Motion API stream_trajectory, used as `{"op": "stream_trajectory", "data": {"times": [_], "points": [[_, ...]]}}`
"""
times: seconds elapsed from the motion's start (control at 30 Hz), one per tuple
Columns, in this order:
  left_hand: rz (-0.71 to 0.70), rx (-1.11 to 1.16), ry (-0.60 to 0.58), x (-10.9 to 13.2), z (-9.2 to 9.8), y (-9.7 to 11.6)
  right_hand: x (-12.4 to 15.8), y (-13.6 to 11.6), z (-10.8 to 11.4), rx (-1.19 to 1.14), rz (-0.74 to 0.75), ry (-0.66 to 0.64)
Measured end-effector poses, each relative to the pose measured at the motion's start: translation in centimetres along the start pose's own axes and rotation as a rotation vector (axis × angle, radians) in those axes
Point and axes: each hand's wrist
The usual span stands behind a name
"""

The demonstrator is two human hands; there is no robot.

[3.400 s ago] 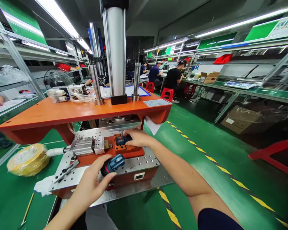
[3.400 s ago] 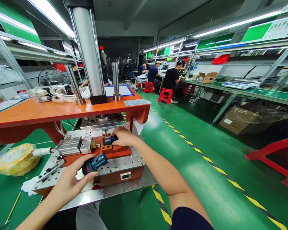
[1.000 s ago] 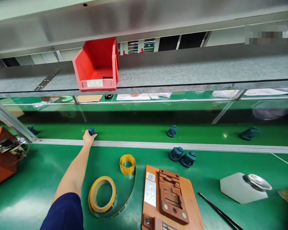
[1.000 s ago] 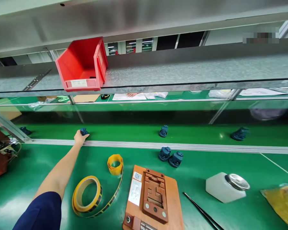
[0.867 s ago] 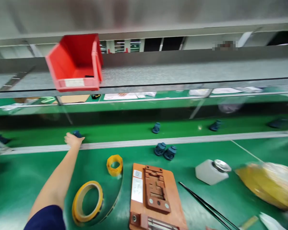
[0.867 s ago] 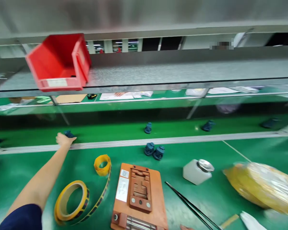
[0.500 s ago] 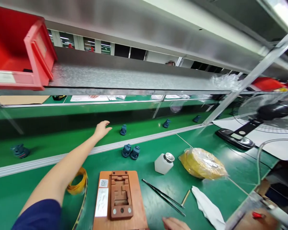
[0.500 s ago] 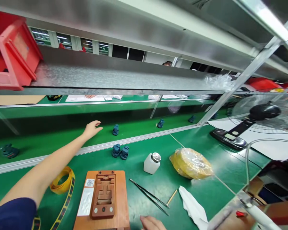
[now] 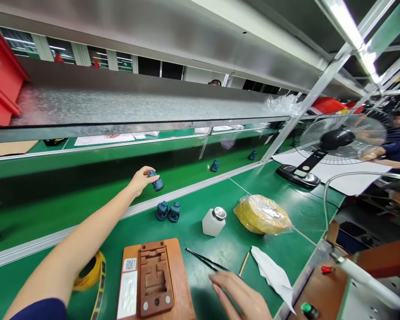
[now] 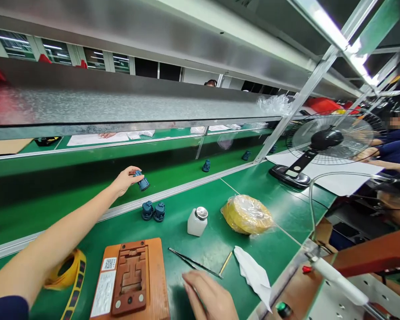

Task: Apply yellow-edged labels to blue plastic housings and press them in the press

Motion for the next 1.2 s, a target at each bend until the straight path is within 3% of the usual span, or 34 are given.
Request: {"op": "stream_trajectory", "data": {"times": [0.17,0.27,0.4,0.47,0.6,0.67,0.83,0.93,1.03,1.1,1.2], "points": [[0.07,0.218,-0.339,10.6,3.9,0.5,-7.9,-0.3,-3.3,-0.15,0.058,0.015],[0.119,0.297,-0.41,16.2,4.4,-0.1,-11.7,-1.3,-5.4,-0.258,0.13,0.034],[0.184,0.329,-0.439,20.9,4.3,-1.4,-14.1,-2.9,-7.5,-0.408,0.317,-0.114],[0.238,0.336,-0.397,22.8,4.4,-2.1,-13.8,-3.0,-8.1,-0.464,0.32,-0.184],[0.328,0.209,-0.212,27.1,5.6,-3.4,-11.5,-1.5,-8.5,-0.49,0.114,-0.367],[0.372,0.115,-0.193,29.7,6.6,-3.9,-10.2,-0.4,-8.6,-0.498,0.038,-0.452],[0.507,-0.052,-0.305,36.2,8.0,-5.6,-9.2,0.9,-9.1,-0.524,0.003,-0.494],[0.525,-0.131,-0.41,39.4,7.1,-7.6,-9.6,1.0,-9.7,-0.519,0.103,-0.568],[0.521,-0.073,-0.57,41.7,5.3,-10.3,-9.3,1.0,-10.1,-0.536,0.176,-0.627],[0.539,0.033,-0.689,42.4,4.0,-11.9,-8.2,1.1,-10.0,-0.549,0.15,-0.561],[0.591,0.165,-0.738,42.4,3.0,-13.1,-5.0,1.8,-9.0,-0.464,0.007,-0.303]]}}
Point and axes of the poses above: each hand's wrist, its own x-axis away from the middle knuckle, its own z-axis out of the back of the hand, y = z × x, and after that the axes turned 12 degrees about z, right-handed
